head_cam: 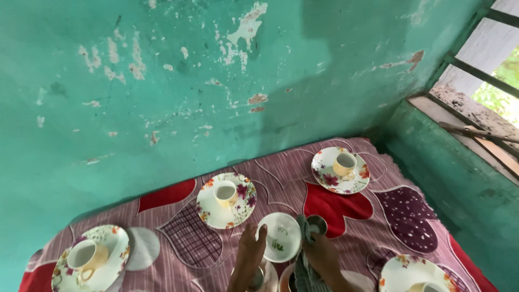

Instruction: The person wipes and cleans an orange cup and a white bowl using a cloth by hand while standing over a table set with dishes.

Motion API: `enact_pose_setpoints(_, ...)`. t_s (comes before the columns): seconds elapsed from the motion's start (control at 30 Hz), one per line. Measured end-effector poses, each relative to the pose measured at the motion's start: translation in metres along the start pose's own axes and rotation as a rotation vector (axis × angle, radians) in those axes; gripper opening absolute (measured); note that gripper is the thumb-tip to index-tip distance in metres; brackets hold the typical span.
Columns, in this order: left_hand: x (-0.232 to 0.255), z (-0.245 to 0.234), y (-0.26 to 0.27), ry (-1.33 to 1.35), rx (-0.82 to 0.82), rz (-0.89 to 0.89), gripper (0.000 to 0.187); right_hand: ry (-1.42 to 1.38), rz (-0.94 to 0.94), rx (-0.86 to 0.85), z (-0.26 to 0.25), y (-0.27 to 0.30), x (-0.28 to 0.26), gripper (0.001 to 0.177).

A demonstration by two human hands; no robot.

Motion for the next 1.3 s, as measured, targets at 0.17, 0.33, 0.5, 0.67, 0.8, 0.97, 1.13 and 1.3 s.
enact_pose_setpoints(0.17, -0.030, 0.000, -0.003, -0.032, -0.065, -0.136, 0.053, 0.002, -0.092, 0.048, -0.001, 0.023, -0.019, 0.027)
enact_pose_setpoints(0.33, -0.033, -0.001, -0.012, -0.082, -0.095, -0.144, 0.051, 0.121, -0.055, 0.047, 0.003, 0.015, -0.019, 0.038)
enact_pose_setpoints(0.5, -0.043, 0.003, -0.013, -0.095, -0.086, -0.166, 0.047, 0.220, 0.020, 0.023, 0.007, 0.009, -0.007, 0.032)
enact_pose_setpoints(0.67, -0.048, 0.008, -0.005, -0.164, -0.085, -0.147, 0.042, 0.183, -0.016, 0.066, 0.006, 0.010, -0.007, 0.035)
enact_pose_setpoints(0.8, -0.030, 0.012, 0.005, -0.291, -0.218, -0.198, 0.039, 0.179, -0.033, 0.039, 0.007, 0.013, -0.010, 0.035)
enact_pose_setpoints(0.97, 0.016, 0.021, 0.021, -0.558, -0.292, -0.004, 0.042, 0.248, -0.059, 0.047, 0.004, 0.022, -0.011, 0.045)
enact_pose_setpoints(1.13, 0.058, 0.047, 0.042, -0.565, -0.383, 0.134, 0.044, 0.249, -0.072, 0.017, -0.014, 0.045, -0.016, 0.059)
enact_pose_setpoints(1.3, 0.086, 0.073, 0.067, -0.541, -0.435, 0.239, 0.047, 0.115, -0.291, -0.053, -0.017, 0.072, -0.016, 0.061)
Point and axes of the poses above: each hand's wrist, its own y-axis away from the middle knuckle, its own z-axis out of the palm, x = y × z, the point moved 6 cm from there along -y, towards the middle knuckle, and after that the axes turned 12 degrees about z, right-handed, at the moved point
